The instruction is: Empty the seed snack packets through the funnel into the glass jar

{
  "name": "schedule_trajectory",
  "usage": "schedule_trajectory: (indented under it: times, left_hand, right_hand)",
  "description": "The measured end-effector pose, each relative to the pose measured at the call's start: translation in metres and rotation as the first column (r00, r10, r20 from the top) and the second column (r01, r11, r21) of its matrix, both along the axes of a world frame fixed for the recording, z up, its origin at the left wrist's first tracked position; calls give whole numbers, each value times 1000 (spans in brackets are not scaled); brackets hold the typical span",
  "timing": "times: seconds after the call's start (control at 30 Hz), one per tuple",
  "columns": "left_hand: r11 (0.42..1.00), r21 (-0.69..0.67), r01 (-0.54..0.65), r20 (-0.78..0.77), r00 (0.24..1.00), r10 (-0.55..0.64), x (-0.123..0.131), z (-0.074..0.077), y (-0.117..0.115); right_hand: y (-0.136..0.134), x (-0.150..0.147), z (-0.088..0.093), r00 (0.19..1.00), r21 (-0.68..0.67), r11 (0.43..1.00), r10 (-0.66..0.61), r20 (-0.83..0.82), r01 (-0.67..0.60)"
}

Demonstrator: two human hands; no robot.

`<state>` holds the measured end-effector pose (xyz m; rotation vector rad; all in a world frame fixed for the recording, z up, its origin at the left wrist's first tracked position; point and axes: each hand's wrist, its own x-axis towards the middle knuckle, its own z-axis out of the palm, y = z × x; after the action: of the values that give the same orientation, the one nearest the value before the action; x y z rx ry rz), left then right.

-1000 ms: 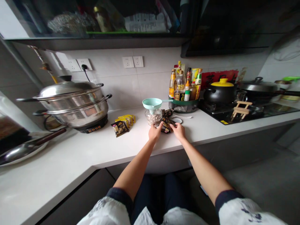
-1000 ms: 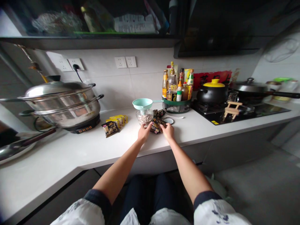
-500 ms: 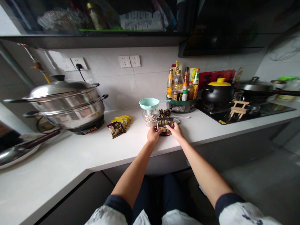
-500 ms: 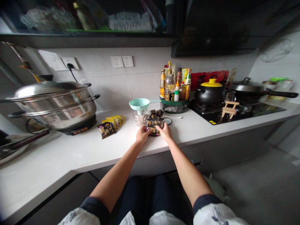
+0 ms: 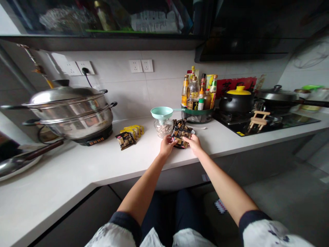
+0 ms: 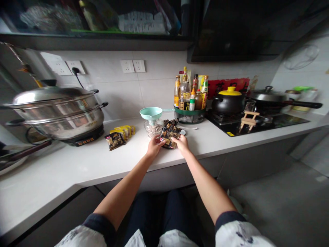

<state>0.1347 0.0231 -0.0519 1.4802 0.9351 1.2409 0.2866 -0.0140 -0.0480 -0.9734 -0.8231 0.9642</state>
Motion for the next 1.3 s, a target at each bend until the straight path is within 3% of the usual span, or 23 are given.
schedule_trajectory:
  times: [0.17,0.4,0.6,0.87,0.97,1.1,1.3]
  left_hand:
    - [998,-48,50,105,993,-45,18,5,1]
    - [998,-54,10,66,998,-6,50,16,3]
    - [999,-47,25,-2,1000,-25,76,11,3]
    - [987,30,160,-201,968,-151,116,8,-6]
    - [980,25,195,-267,946,-182,129,7,-8]
    - [968,44,248,-313,923,-222,139,2,-6]
    - [972,82,221,-324,928,-184,135,-1,-4]
  right_hand:
    - [-4,12,12,999,-38,998,-41,-23,40]
    - [-1,42,27,995,-71,993,-96,2,96]
    - [0,77,19,982,-145,971,-188,11,188]
    - [-16,129,10,924,-226,898,-379,45,379]
    - [-17,148,2,873,-223,844,-469,133,488]
    - [-15,164,-10,760,-162,768,-537,367,620]
    - [-17,159,-13,467,-45,628,-527,710,777]
